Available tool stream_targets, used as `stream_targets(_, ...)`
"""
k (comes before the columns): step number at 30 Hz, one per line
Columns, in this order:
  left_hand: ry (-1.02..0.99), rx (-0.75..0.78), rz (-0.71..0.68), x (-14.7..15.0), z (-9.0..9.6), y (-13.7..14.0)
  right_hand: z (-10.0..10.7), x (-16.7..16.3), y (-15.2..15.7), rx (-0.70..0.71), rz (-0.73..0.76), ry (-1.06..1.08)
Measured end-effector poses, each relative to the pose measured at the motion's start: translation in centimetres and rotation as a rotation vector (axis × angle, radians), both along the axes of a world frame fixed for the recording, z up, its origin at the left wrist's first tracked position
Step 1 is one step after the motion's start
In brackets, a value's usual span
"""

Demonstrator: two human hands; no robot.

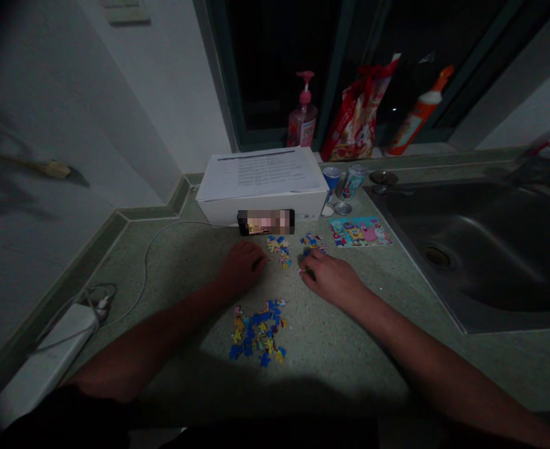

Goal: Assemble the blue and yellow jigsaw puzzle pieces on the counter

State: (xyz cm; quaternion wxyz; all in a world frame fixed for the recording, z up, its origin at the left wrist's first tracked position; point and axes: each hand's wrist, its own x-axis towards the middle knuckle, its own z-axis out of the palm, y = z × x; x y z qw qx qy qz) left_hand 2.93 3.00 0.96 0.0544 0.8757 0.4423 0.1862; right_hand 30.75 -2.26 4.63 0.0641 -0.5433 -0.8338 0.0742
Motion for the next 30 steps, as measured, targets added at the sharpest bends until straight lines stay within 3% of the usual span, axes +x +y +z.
stream_targets(12, -0.023, 0.031, -0.008, -0.1, -0.3, 0.2, 0.1, -0.3, 0.0, 0.055, -0.137, -0.056)
stream_targets(16, -0.078, 0.028, -0.131, 0.1, -0.1, -0.3, -0.4, -1.3, -0.5, 0.143, -0.030, 0.078)
stream_targets(21, -0.102, -0.081, -0.281, 0.3, 0.6, -1.0, -1.1, -3.1, -1.2, 0.178, 0.167, 0.184)
stream_targets(30, -0.145, -0.152, -0.329, 0.2, 0.6, -1.1, -0.8, -3.3, -1.3, 0.216, 0.228, 0.139)
